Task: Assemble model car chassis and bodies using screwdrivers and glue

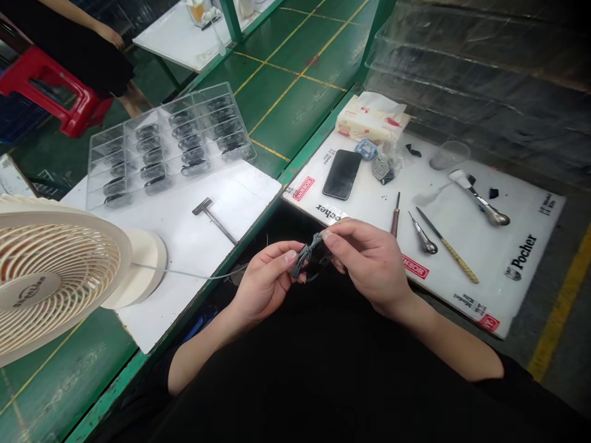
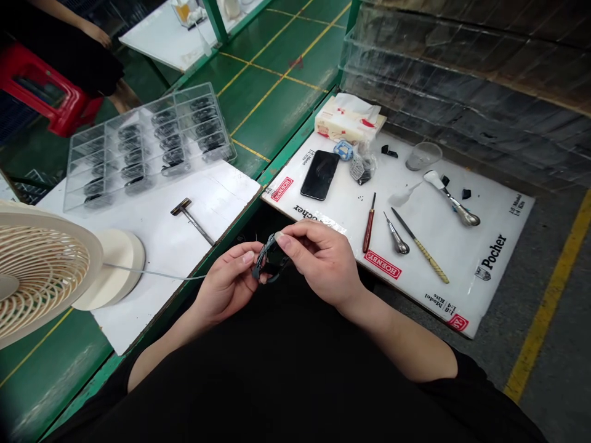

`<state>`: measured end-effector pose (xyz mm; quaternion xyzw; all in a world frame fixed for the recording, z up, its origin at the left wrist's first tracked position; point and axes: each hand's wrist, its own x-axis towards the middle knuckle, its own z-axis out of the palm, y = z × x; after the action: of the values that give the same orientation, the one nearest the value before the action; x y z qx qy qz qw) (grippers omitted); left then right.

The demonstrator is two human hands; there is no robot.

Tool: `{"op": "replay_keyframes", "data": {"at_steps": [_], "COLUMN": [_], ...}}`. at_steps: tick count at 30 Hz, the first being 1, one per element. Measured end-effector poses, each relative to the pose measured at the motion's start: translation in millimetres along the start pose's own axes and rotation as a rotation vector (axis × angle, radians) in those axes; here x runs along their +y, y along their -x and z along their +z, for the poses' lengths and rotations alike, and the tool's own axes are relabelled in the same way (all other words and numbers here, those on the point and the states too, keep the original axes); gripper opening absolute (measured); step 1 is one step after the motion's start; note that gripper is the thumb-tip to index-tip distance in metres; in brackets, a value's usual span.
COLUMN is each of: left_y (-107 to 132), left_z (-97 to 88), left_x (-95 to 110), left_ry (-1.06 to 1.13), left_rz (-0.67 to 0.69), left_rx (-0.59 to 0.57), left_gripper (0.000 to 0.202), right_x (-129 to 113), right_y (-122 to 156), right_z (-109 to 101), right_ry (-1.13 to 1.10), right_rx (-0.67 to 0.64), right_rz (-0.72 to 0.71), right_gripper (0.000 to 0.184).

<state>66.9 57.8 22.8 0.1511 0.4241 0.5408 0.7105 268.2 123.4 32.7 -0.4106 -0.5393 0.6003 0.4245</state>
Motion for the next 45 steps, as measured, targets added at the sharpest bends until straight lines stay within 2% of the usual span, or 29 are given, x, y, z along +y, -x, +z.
{"op": "replay_keyframes", "data": {"at_steps": [5, 14, 27, 45], "left_y": [1, 5, 6, 5], "left_z": [-4.6, -5.1, -4.4, -3.2], "left_x": [-2, -2, -8, -7], "left_ry": [-0.041, -0.105, -0.187, -0.168], "left_rz": [-0.004, 0.028, 0.185, 0.189], "left_rx": [0.006, 0.006, 0.031, 0.009], "left_gripper": [0.037, 0.038, 0.029, 0.024], "right_x": [0, 1, 6, 9], "right_y": [0, 0, 5, 5], "right_z": [2, 1, 3, 4], "right_ry": [0.002, -0.012, -0.014, -0.043], "right_rx": [0.011, -0.007, 0.026, 0.027], "right_rz": [0.017, -0.010, -0.031, -0.044], "right_gripper": [0.032, 0.020, 0.016, 0.015]}}
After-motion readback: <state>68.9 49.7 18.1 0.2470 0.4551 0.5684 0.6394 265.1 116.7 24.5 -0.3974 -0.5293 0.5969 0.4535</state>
